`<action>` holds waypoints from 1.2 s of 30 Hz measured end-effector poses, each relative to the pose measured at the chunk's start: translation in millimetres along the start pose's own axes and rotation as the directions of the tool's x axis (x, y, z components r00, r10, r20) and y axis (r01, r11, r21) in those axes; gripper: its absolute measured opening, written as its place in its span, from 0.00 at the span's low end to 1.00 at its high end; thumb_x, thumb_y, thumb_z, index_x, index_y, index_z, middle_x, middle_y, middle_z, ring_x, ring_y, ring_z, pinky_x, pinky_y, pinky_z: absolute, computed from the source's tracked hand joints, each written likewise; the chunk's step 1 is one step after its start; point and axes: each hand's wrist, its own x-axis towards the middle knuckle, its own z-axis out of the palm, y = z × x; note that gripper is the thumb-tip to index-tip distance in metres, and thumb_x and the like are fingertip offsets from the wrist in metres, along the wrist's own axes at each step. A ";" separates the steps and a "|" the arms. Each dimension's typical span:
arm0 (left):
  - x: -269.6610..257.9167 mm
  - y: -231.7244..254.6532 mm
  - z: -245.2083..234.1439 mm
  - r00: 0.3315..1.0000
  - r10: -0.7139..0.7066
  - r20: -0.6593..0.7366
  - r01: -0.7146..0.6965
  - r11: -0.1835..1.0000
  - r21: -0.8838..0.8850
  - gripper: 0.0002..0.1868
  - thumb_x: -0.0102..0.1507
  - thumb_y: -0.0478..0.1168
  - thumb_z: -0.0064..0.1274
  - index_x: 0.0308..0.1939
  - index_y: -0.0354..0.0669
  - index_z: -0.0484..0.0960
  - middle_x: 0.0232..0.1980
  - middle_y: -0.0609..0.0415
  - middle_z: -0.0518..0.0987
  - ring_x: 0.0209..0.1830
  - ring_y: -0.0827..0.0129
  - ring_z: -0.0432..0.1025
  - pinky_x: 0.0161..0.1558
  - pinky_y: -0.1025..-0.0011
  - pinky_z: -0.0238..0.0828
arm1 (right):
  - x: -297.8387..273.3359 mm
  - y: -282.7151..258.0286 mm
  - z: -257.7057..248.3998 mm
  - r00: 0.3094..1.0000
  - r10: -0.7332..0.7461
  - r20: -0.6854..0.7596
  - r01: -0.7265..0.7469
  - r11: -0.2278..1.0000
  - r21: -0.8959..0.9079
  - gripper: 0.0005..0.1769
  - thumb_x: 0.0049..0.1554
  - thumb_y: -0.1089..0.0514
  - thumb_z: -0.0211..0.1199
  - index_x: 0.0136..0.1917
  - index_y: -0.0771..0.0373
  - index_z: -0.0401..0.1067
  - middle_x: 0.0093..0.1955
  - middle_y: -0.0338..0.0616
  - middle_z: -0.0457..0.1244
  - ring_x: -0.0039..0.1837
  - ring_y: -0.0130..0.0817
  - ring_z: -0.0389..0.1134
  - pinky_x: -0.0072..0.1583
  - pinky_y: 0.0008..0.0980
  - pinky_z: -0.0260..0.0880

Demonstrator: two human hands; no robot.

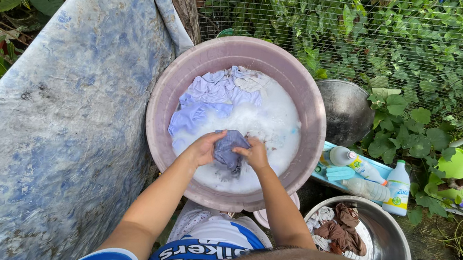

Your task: The person washes clothes in a basin with soapy water, rubbing the fabric together with their hands before placing the items into a separate metal bowl.

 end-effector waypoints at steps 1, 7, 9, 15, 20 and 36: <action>-12.1 12.5 4.6 0.999 -0.035 0.012 0.036 0.994 -0.105 0.23 0.70 0.51 0.46 0.56 0.33 0.79 0.51 0.47 0.83 0.48 0.63 0.80 0.54 0.61 0.76 | 2.7 2.3 -2.5 0.998 0.052 -0.020 -0.051 0.998 0.040 0.32 0.43 0.37 0.78 0.34 0.68 0.70 0.35 0.52 0.62 0.40 0.44 0.62 0.49 0.43 0.65; 24.0 -27.5 9.7 0.986 -0.165 -0.018 0.151 0.937 -0.315 0.27 0.71 0.54 0.42 0.55 0.30 0.78 0.50 0.45 0.83 0.48 0.61 0.80 0.54 0.63 0.76 | 12.8 -85.9 19.3 0.964 0.256 0.067 -0.107 0.147 0.983 0.20 0.53 0.48 0.69 0.32 0.64 0.67 0.33 0.47 0.62 0.39 0.35 0.65 0.47 0.35 0.67; 48.8 -57.9 6.0 0.998 -0.055 -0.038 0.039 0.941 -0.337 0.25 0.70 0.54 0.42 0.53 0.33 0.78 0.47 0.46 0.82 0.44 0.62 0.78 0.50 0.63 0.75 | -2.8 -123.8 35.8 0.978 -0.035 -0.207 0.180 0.646 0.742 0.23 0.54 0.48 0.68 0.28 0.65 0.64 0.31 0.46 0.61 0.37 0.33 0.64 0.42 0.35 0.63; 74.2 -77.8 27.5 0.935 -0.086 -0.345 0.021 0.982 -0.189 0.19 0.68 0.53 0.45 0.45 0.41 0.78 0.38 0.52 0.79 0.34 0.65 0.74 0.36 0.64 0.72 | 51.1 -82.3 19.8 0.851 0.038 -0.524 0.087 0.974 0.211 0.32 0.63 0.47 0.64 0.24 0.65 0.60 0.24 0.43 0.54 0.30 0.30 0.53 0.36 0.37 0.54; 67.2 -62.9 23.4 0.863 -0.059 -0.501 0.026 0.997 -0.073 0.17 0.67 0.53 0.46 0.41 0.45 0.80 0.34 0.56 0.80 0.28 0.69 0.73 0.28 0.65 0.70 | 31.9 -72.4 44.6 0.800 0.331 -0.501 -0.081 0.886 0.457 0.35 0.64 0.45 0.63 0.24 0.66 0.58 0.23 0.40 0.53 0.30 0.29 0.49 0.34 0.37 0.50; -13.4 -2.9 -78.5 0.813 -0.145 -0.564 0.047 0.982 -0.185 0.21 0.64 0.56 0.48 0.53 0.48 0.79 0.52 0.56 0.82 0.48 0.64 0.78 0.54 0.60 0.76 | -25.1 15.2 -47.8 0.842 0.496 -0.212 -0.232 0.688 0.688 0.16 0.61 0.48 0.65 0.36 0.53 0.67 0.31 0.24 0.50 0.35 0.16 0.46 0.37 0.23 0.44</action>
